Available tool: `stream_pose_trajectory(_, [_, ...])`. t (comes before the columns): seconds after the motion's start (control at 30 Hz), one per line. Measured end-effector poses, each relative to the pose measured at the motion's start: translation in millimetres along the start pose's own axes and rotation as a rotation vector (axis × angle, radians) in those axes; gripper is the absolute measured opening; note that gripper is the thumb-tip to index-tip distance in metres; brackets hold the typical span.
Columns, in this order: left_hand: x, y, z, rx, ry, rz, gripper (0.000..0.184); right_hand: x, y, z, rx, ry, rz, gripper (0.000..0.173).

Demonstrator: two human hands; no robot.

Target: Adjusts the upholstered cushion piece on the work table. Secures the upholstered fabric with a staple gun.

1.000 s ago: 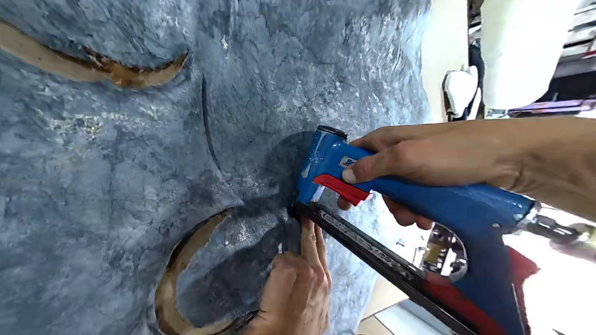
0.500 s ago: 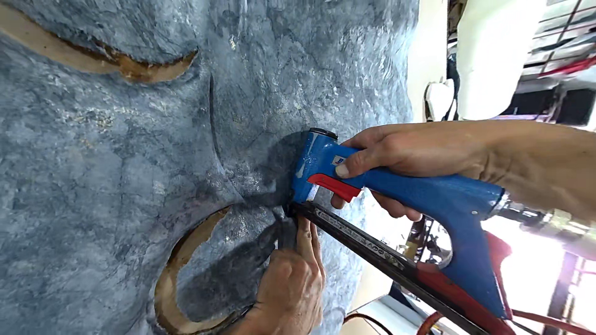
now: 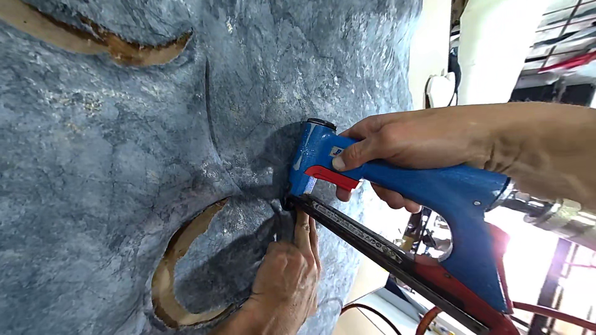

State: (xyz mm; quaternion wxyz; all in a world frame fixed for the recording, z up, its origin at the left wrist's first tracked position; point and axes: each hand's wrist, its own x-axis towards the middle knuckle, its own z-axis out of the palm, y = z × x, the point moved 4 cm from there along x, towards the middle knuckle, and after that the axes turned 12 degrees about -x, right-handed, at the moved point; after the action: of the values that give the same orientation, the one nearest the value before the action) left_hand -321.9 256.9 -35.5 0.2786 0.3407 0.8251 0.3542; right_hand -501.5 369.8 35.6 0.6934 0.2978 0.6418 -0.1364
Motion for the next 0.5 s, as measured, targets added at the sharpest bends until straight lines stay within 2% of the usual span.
stream_pose_trajectory(0.27, [-0.7,-3.9,2.7,-0.088,-0.041,0.004,0.067,-7.1,0.6,1.7,-0.068,0.082,0.055,0.022])
stream_pose_trajectory(0.5, [1.6,-2.3,1.6,-0.111,-0.196,0.004,0.066,-6.5,2.5,7.1,-0.092,0.108,0.053,0.023])
